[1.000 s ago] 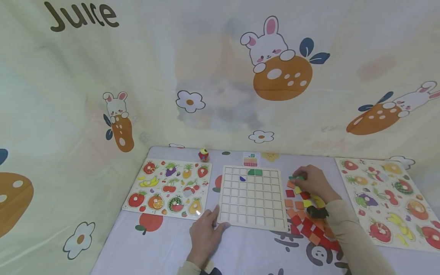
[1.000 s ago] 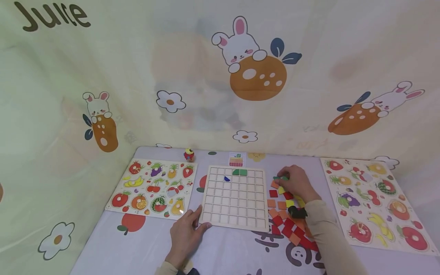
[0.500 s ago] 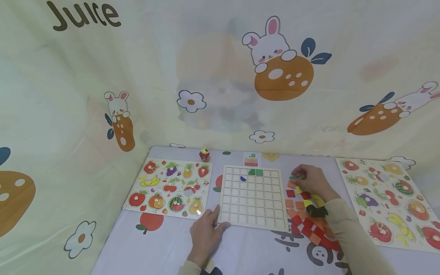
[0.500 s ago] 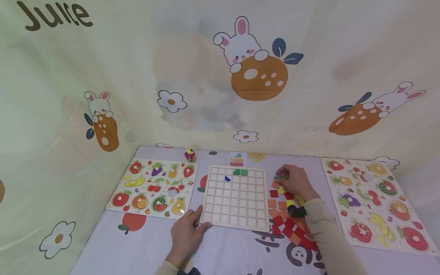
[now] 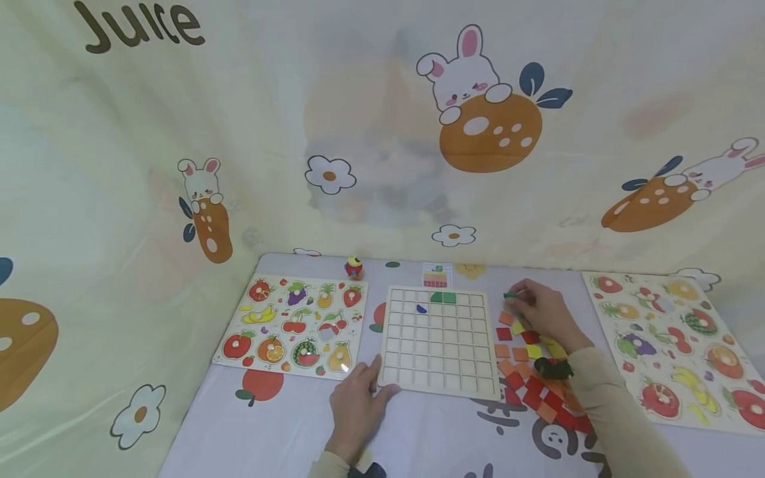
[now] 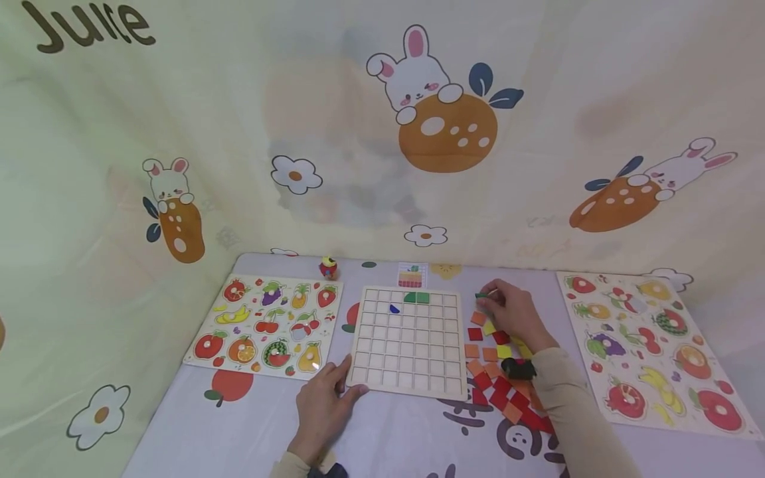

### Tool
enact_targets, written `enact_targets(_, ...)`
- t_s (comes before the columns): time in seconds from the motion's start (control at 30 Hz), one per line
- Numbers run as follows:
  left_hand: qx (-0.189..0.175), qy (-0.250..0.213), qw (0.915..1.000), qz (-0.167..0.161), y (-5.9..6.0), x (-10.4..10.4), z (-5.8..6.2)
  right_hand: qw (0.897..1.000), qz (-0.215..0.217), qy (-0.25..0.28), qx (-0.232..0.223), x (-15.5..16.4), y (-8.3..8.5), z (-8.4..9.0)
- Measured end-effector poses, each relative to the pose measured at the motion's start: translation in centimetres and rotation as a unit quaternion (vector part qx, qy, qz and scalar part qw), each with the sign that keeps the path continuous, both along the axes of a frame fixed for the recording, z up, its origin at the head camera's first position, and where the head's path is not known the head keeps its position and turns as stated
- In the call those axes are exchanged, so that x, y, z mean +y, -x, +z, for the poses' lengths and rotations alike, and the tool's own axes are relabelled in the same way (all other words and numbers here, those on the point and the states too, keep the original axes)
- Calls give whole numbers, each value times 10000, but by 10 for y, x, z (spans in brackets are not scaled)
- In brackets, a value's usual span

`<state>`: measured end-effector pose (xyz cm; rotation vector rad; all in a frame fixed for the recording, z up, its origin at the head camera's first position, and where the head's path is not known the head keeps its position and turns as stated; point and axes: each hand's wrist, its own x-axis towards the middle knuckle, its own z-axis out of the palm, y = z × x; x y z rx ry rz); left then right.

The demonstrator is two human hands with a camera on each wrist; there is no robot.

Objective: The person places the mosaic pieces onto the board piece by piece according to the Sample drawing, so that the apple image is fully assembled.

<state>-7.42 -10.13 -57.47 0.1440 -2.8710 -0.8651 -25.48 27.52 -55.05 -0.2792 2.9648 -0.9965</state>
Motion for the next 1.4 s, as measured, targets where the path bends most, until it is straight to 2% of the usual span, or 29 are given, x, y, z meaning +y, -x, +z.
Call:
enact_targets(0.17, -7, -55, 10000, -8, 1, 0, 0, 9984, -250, 257, 437, -7, 0, 4)
enact_targets(0.37, -51, -103, 9999, -12, 1, 0, 0, 9922, -753, 688, 715, -18, -1, 7)
enact_targets(0.5, -70, -100, 9999, 5, 1, 0, 0, 9905, -792, 795, 789, -24, -4, 7)
enact_targets(0.57, -92, -101, 9999, 21, 1, 0, 0, 9910, -768, 844, 694, -27, -4, 7)
enact_targets(0.73, -120, -133, 9998, 16, 1, -1, 0, 9923, -767, 963, 120, -36, -4, 8)
enact_targets(0.9, -94, -120, 9999, -12, 1, -1, 1, 9888, -716, 1291, -226, -46, -2, 9)
enact_targets(1.2, -3, -85, 10000, -44, 0, -1, 1, 9894, -570, 1277, -393, -71, 0, 6)
enact_targets(1.4, 196, -41, 9998, -55, -1, -2, 0, 9921, -58, 1217, -299, -86, 1, 3)
